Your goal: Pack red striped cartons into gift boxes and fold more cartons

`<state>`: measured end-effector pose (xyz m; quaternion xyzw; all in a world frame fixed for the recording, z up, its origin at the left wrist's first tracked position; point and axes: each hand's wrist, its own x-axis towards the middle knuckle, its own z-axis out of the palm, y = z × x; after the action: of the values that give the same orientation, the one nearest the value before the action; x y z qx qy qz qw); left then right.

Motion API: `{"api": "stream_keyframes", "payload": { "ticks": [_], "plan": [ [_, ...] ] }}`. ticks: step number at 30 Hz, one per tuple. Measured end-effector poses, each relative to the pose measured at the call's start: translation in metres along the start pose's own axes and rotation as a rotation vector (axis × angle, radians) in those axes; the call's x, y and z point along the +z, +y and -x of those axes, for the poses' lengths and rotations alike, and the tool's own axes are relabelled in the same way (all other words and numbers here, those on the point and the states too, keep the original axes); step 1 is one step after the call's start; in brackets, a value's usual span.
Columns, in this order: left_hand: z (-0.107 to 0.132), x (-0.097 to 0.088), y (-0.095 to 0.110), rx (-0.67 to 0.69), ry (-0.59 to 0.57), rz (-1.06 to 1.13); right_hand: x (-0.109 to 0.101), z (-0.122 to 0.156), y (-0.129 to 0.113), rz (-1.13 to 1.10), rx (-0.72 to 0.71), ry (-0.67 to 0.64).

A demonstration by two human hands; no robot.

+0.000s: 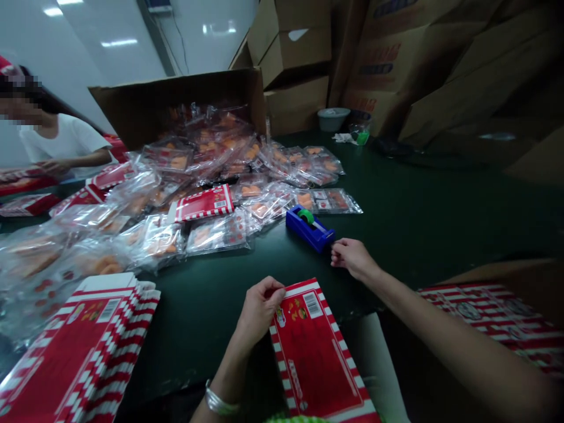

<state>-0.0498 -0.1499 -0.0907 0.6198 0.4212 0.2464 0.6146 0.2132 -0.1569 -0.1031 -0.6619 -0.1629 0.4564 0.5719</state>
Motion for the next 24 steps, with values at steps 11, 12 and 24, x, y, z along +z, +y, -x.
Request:
{"api": "stream_keyframes", "payload": {
  "ticks": [11,12,24],
  "plan": [
    [0.036,0.039,0.044,0.567,0.074,-0.727,0.009,0.153,-0.017,-0.269,0.029,-0.546],
    [0.038,0.044,0.039,0.571,0.060,-0.750,0.005,0.155,-0.012,-0.280,0.044,-0.530],
    [0.046,0.053,0.021,0.527,-0.021,-0.774,-0.014,0.178,0.022,-0.562,0.391,-0.449]
  ]
}}
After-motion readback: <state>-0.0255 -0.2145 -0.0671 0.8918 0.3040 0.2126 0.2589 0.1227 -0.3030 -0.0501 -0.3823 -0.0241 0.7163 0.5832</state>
